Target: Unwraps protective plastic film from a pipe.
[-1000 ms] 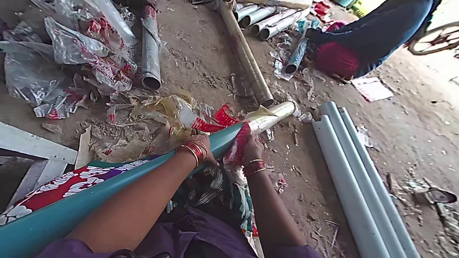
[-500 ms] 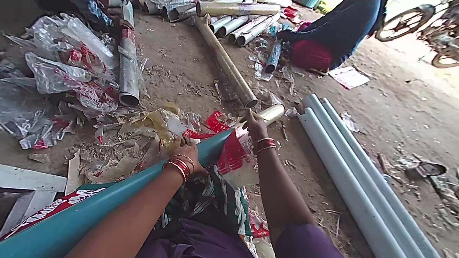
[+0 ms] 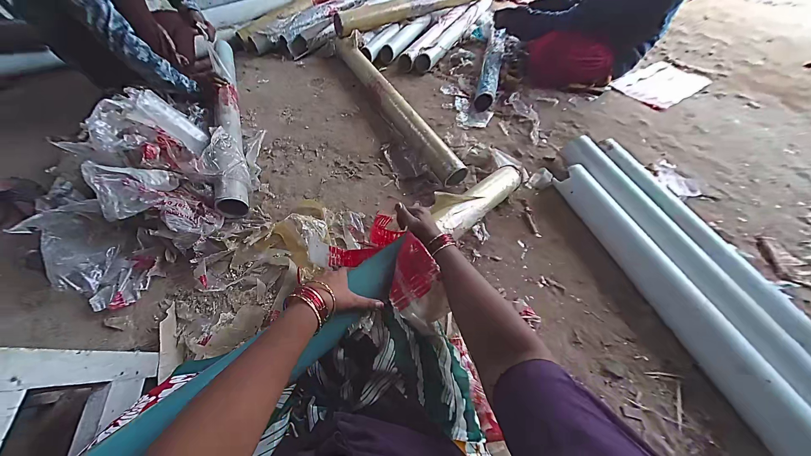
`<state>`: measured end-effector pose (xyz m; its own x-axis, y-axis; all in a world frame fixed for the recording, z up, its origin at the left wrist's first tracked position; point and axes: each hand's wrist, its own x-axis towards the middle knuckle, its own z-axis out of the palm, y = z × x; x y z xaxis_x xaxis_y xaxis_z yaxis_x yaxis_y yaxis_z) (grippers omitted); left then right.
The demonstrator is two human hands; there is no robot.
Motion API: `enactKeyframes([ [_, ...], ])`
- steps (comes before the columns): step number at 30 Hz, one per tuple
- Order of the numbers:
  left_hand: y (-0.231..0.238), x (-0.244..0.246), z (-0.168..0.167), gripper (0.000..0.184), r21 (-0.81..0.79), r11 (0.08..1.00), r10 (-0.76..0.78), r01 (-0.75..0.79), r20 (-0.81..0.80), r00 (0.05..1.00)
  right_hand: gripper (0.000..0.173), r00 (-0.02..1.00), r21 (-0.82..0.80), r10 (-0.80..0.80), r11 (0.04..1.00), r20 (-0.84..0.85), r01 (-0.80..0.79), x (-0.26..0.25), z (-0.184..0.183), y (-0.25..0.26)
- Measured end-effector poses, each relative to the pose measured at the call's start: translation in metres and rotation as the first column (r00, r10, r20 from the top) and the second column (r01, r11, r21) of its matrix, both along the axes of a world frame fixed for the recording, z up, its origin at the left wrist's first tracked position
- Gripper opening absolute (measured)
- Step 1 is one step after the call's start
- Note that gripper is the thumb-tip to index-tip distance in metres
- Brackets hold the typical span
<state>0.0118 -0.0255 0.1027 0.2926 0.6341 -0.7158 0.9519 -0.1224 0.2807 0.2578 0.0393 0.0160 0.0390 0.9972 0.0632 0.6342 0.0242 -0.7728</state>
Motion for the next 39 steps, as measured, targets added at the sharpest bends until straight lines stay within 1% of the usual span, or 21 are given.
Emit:
enactKeyframes([
  [1, 0.002, -0.001, 0.000, 0.099, -0.005, 1.000, -0.014, 0.014, -0.006, 1.000, 0.064, 0.996, -0.024, 0.073, 0.997, 0.043, -0.072, 0.001, 0.001, 0.003],
  [3, 0.006, -0.002, -0.003, 0.101, -0.006, 0.999, -0.051, 0.051, -0.016, 0.999, 0.070, 0.980, -0.093, 0.161, 0.984, 0.114, -0.151, 0.002, 0.004, 0.004],
  [6, 0.011, -0.002, -0.002, 0.100, -0.023, 0.995, -0.096, 0.095, -0.034, 0.995, 0.075, 0.961, -0.187, 0.212, 0.966, 0.176, -0.179, -0.001, 0.011, 0.003],
  [8, 0.014, -0.001, -0.002, 0.100, -0.031, 0.992, -0.121, 0.119, -0.044, 0.992, 0.073, 0.942, -0.242, 0.256, 0.949, 0.217, -0.202, -0.003, 0.017, 0.004],
  [11, 0.015, -0.003, -0.007, 0.100, -0.031, 0.994, -0.103, 0.103, -0.019, 0.994, 0.069, 0.926, -0.246, 0.293, 0.941, 0.240, -0.234, -0.007, 0.022, 0.002],
  [15, 0.016, -0.002, -0.009, 0.100, -0.028, 0.995, -0.098, 0.097, -0.019, 0.995, 0.066, 0.931, -0.151, 0.219, 0.972, 0.291, -0.181, -0.008, 0.021, -0.005],
  [20, 0.012, 0.001, -0.007, 0.100, -0.021, 0.995, -0.103, 0.102, -0.052, 0.993, 0.061, 0.962, -0.046, 0.104, 0.994, 0.254, -0.095, -0.008, 0.017, -0.017],
  [25, 0.012, -0.001, -0.014, 0.098, -0.012, 0.995, -0.102, 0.102, -0.046, 0.994, 0.061, 0.981, 0.117, -0.006, 0.993, 0.194, -0.017, -0.007, 0.006, -0.023],
  [27, 0.014, -0.005, -0.016, 0.090, -0.028, 0.998, -0.050, 0.050, 0.014, 0.999, 0.060, 0.982, 0.231, -0.063, 0.973, 0.176, 0.021, -0.010, 0.002, -0.019],
  [29, 0.018, -0.008, -0.019, 0.076, -0.090, 0.996, 0.040, -0.028, 0.136, 0.990, 0.057, 0.989, 0.353, -0.099, 0.934, 0.110, 0.054, -0.009, -0.004, -0.013],
  [30, 0.021, -0.010, -0.022, 0.068, -0.140, 0.989, 0.082, -0.056, 0.189, 0.978, 0.055, 0.993, 0.362, -0.120, 0.926, 0.022, 0.104, -0.009, -0.007, -0.015],
  [31, 0.024, -0.014, -0.024, 0.062, -0.196, 0.978, 0.121, -0.077, 0.225, 0.967, 0.052, 0.984, 0.319, -0.151, 0.931, -0.099, 0.175, -0.009, -0.006, -0.023],
  [32, 0.027, -0.018, -0.026, 0.056, -0.252, 0.963, 0.160, -0.097, 0.246, 0.956, 0.048, 0.953, 0.239, -0.208, 0.936, -0.219, 0.259, -0.009, -0.006, -0.036],
  [33, 0.030, -0.021, -0.027, 0.051, -0.296, 0.947, 0.201, -0.122, 0.252, 0.947, 0.045, 0.899, 0.164, -0.301, 0.917, -0.318, 0.365, -0.006, -0.005, -0.050],
  [34, 0.035, -0.021, -0.027, 0.046, -0.324, 0.934, 0.243, -0.153, 0.259, 0.935, 0.041, 0.834, 0.122, -0.406, 0.870, -0.374, 0.478, -0.002, -0.002, -0.063],
  [35, 0.040, -0.023, -0.029, 0.041, -0.352, 0.919, 0.278, -0.176, 0.265, 0.923, 0.038, 0.787, 0.113, -0.494, 0.817, -0.369, 0.566, 0.000, -0.001, -0.081],
  [36, 0.042, -0.026, -0.029, 0.038, -0.391, 0.902, 0.303, -0.184, 0.267, 0.915, 0.038, 0.775, 0.125, -0.538, 0.789, -0.331, 0.601, -0.003, 0.000, -0.104],
  [37, 0.044, -0.028, -0.030, 0.036, -0.420, 0.889, 0.317, -0.184, 0.272, 0.909, 0.037, 0.803, 0.180, -0.530, 0.792, -0.272, 0.584, -0.012, 0.002, -0.129],
  [38, 0.045, -0.028, -0.028, 0.036, -0.436, 0.882, 0.321, -0.178, 0.281, 0.904, 0.036, 0.868, 0.287, -0.457, 0.820, -0.196, 0.496, -0.024, 0.006, -0.151],
  [39, 0.045, -0.027, -0.025, 0.038, -0.449, 0.878, 0.319, -0.167, 0.287, 0.903, 0.031, 0.939, 0.403, -0.324, 0.849, -0.113, 0.342, -0.039, 0.012, -0.168],
])
